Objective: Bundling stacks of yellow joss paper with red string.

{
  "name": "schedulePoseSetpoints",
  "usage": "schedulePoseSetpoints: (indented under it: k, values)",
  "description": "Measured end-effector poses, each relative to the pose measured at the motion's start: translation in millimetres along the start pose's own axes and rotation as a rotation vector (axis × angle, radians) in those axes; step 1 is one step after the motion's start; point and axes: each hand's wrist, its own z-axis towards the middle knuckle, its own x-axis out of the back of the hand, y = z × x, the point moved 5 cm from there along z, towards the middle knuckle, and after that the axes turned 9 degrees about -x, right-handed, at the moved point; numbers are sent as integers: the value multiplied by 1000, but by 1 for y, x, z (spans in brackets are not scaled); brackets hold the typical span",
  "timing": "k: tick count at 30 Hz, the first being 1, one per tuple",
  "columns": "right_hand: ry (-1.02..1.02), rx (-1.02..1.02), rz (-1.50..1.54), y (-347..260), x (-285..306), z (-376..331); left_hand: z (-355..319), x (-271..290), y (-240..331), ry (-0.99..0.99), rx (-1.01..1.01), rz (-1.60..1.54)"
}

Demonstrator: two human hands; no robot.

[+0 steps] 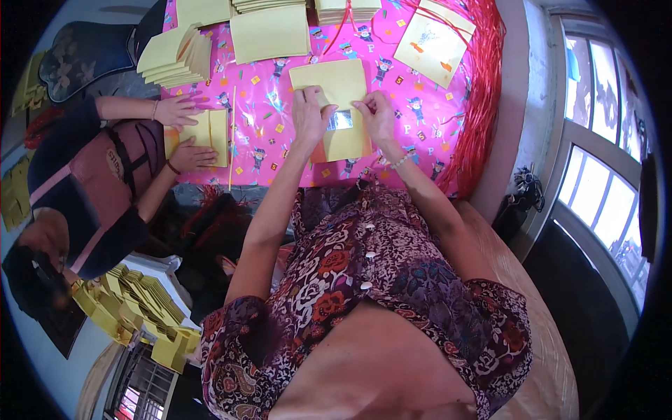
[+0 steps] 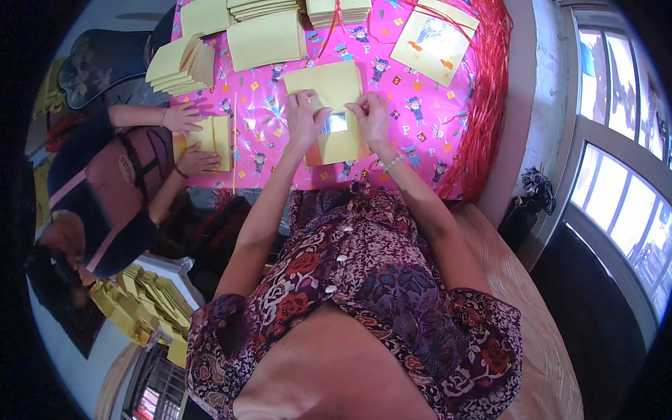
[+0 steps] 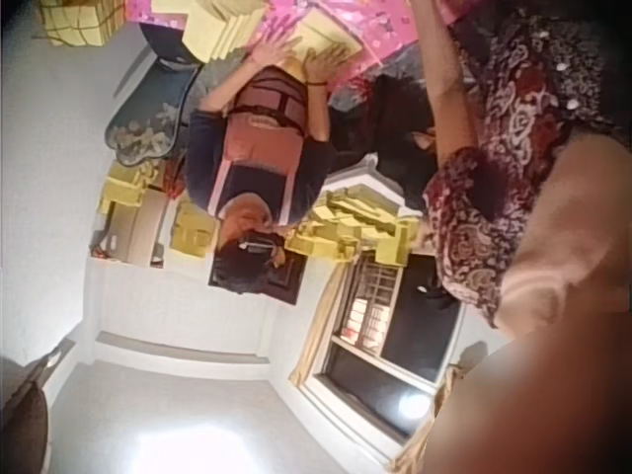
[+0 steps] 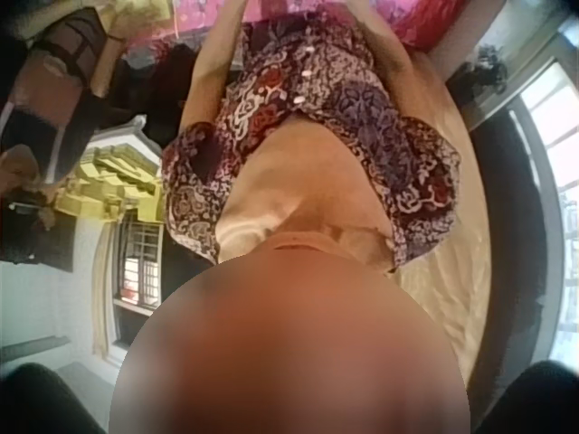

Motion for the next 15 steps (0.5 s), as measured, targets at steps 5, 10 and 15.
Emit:
schedulePoseSetpoints:
  k: [5,10,15]
  values:
    - [74,456,-319,-47,-4,-7,-1,-3,-5,-13,23,-26]
    - [-151,448,-379,-49,-21,2,-1,-4,-5,-10,-17,-43]
    - [-179,507,-408,-41,-22,9,-9,6,-19,2,-17,-104]
